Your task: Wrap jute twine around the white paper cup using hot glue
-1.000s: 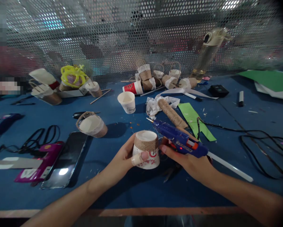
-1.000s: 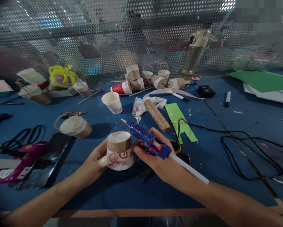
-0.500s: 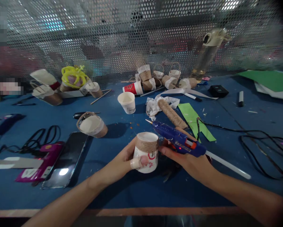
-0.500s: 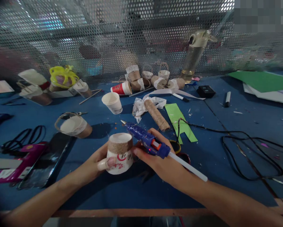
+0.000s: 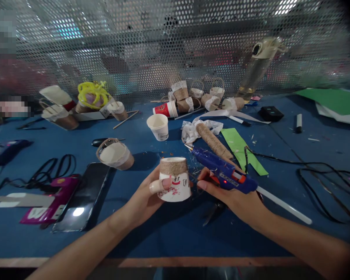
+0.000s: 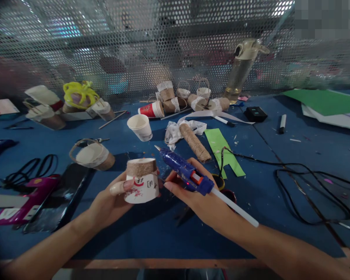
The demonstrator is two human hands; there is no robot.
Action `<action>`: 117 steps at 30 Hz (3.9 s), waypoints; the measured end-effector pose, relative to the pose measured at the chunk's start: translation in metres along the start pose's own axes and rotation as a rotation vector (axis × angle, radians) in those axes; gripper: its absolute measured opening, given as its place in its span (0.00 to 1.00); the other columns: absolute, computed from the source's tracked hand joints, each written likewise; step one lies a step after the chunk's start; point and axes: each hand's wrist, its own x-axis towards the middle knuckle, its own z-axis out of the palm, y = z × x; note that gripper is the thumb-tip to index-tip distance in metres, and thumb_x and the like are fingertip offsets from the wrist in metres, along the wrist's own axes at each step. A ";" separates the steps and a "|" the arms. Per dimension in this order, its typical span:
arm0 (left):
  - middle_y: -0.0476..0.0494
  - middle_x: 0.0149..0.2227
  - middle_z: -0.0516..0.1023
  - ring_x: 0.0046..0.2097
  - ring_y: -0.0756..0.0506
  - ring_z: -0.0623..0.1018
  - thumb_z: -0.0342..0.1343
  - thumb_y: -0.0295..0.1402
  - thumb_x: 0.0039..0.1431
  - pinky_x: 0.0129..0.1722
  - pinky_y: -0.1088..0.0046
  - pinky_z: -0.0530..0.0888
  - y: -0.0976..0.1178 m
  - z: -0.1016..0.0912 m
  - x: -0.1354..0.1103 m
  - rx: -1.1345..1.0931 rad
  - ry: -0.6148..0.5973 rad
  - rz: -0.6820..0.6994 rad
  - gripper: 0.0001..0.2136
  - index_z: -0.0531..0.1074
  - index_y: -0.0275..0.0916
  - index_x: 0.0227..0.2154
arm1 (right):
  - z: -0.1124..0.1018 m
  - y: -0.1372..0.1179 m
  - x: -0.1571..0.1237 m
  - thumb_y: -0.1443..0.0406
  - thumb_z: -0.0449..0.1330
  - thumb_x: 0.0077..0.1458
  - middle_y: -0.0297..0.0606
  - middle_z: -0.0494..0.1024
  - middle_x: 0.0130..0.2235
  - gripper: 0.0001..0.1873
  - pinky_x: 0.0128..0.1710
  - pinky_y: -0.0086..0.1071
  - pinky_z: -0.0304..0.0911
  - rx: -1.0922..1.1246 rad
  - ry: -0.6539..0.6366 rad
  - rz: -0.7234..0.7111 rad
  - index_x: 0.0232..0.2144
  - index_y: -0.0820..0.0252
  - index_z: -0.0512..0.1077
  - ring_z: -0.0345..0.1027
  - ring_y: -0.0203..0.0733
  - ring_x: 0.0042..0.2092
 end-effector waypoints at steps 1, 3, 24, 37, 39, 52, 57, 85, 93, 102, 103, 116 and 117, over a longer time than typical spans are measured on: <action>0.38 0.49 0.80 0.48 0.36 0.78 0.64 0.38 0.51 0.46 0.63 0.73 0.000 0.000 0.000 -0.005 -0.007 0.002 0.24 0.72 0.41 0.53 | 0.000 0.000 0.000 0.65 0.66 0.53 0.29 0.79 0.32 0.05 0.40 0.26 0.73 0.005 0.004 -0.003 0.31 0.57 0.73 0.76 0.34 0.35; 0.38 0.48 0.80 0.48 0.36 0.78 0.66 0.38 0.49 0.44 0.65 0.74 -0.001 0.000 0.000 0.006 -0.026 -0.005 0.26 0.72 0.41 0.53 | 0.000 -0.001 -0.001 0.65 0.66 0.53 0.28 0.79 0.32 0.05 0.41 0.25 0.72 0.002 0.009 -0.014 0.31 0.57 0.73 0.76 0.33 0.35; 0.42 0.46 0.82 0.43 0.45 0.79 0.59 0.34 0.57 0.39 0.76 0.73 0.009 0.003 0.000 -0.049 -0.169 0.032 0.20 0.72 0.41 0.54 | -0.014 0.008 -0.007 0.74 0.60 0.54 0.31 0.67 0.30 0.12 0.36 0.37 0.63 0.041 -0.083 -0.383 0.27 0.54 0.62 0.66 0.40 0.33; 0.40 0.47 0.81 0.47 0.40 0.79 0.58 0.36 0.58 0.42 0.71 0.72 0.004 -0.006 -0.004 -0.054 -0.048 0.070 0.26 0.65 0.44 0.60 | -0.025 0.006 -0.006 0.73 0.60 0.48 0.31 0.61 0.27 0.15 0.28 0.35 0.60 -0.301 -0.086 -0.488 0.27 0.52 0.57 0.62 0.40 0.28; 0.41 0.48 0.80 0.48 0.40 0.78 0.58 0.36 0.58 0.42 0.71 0.72 0.004 -0.005 -0.004 -0.040 -0.024 0.075 0.25 0.67 0.44 0.59 | -0.025 0.007 -0.005 0.72 0.60 0.47 0.31 0.60 0.27 0.16 0.27 0.34 0.59 -0.342 -0.083 -0.495 0.27 0.52 0.55 0.62 0.40 0.28; 0.41 0.53 0.77 0.51 0.38 0.76 0.61 0.40 0.56 0.42 0.71 0.72 0.004 -0.002 -0.005 0.125 0.049 0.132 0.24 0.68 0.46 0.56 | -0.025 0.012 -0.008 0.68 0.60 0.47 0.32 0.66 0.23 0.14 0.24 0.34 0.54 -0.501 -0.052 -0.436 0.23 0.53 0.55 0.60 0.38 0.24; 0.42 0.56 0.74 0.56 0.36 0.72 0.63 0.39 0.54 0.49 0.67 0.70 0.002 -0.003 -0.006 0.186 0.095 0.198 0.25 0.67 0.48 0.56 | -0.024 0.012 -0.008 0.70 0.58 0.47 0.29 0.62 0.23 0.14 0.23 0.32 0.50 -0.505 -0.025 -0.505 0.24 0.53 0.54 0.57 0.36 0.23; 0.39 0.42 0.82 0.43 0.39 0.80 0.60 0.40 0.55 0.41 0.67 0.75 0.005 -0.005 -0.006 0.096 0.026 0.197 0.24 0.69 0.43 0.56 | -0.022 0.010 -0.006 0.69 0.58 0.51 0.28 0.58 0.21 0.16 0.21 0.33 0.47 -0.393 -0.033 -0.386 0.23 0.54 0.52 0.53 0.34 0.20; 0.39 0.46 0.81 0.45 0.38 0.79 0.59 0.39 0.56 0.43 0.66 0.74 0.002 -0.008 -0.008 0.083 0.017 0.201 0.27 0.66 0.44 0.59 | -0.024 0.004 -0.004 0.72 0.59 0.51 0.27 0.62 0.21 0.14 0.21 0.32 0.52 -0.350 -0.031 -0.214 0.22 0.53 0.58 0.57 0.35 0.21; 0.41 0.56 0.74 0.58 0.34 0.70 0.61 0.41 0.57 0.51 0.65 0.69 -0.003 -0.002 -0.007 0.182 0.040 0.146 0.26 0.66 0.47 0.58 | -0.014 0.001 -0.002 0.65 0.67 0.53 0.32 0.78 0.37 0.11 0.41 0.35 0.70 -0.106 0.057 -0.176 0.38 0.50 0.71 0.75 0.43 0.40; 0.42 0.56 0.74 0.58 0.35 0.70 0.60 0.40 0.57 0.52 0.66 0.69 -0.003 -0.001 -0.006 0.201 0.054 0.146 0.25 0.67 0.47 0.57 | -0.012 0.003 -0.004 0.66 0.69 0.51 0.30 0.79 0.39 0.16 0.42 0.34 0.70 -0.060 0.020 -0.189 0.41 0.48 0.70 0.75 0.42 0.41; 0.47 0.51 0.76 0.53 0.42 0.73 0.60 0.36 0.60 0.49 0.72 0.69 -0.013 -0.004 -0.001 0.289 0.055 0.148 0.19 0.70 0.51 0.53 | 0.001 0.002 -0.005 0.69 0.67 0.52 0.30 0.78 0.34 0.08 0.38 0.28 0.72 -0.059 0.034 -0.207 0.34 0.55 0.72 0.75 0.36 0.36; 0.48 0.51 0.76 0.53 0.42 0.73 0.60 0.36 0.59 0.49 0.72 0.68 -0.013 -0.003 -0.001 0.290 0.056 0.148 0.18 0.70 0.51 0.53 | 0.000 0.000 -0.005 0.69 0.67 0.53 0.30 0.78 0.33 0.07 0.37 0.28 0.72 -0.084 0.050 -0.206 0.33 0.56 0.72 0.74 0.36 0.35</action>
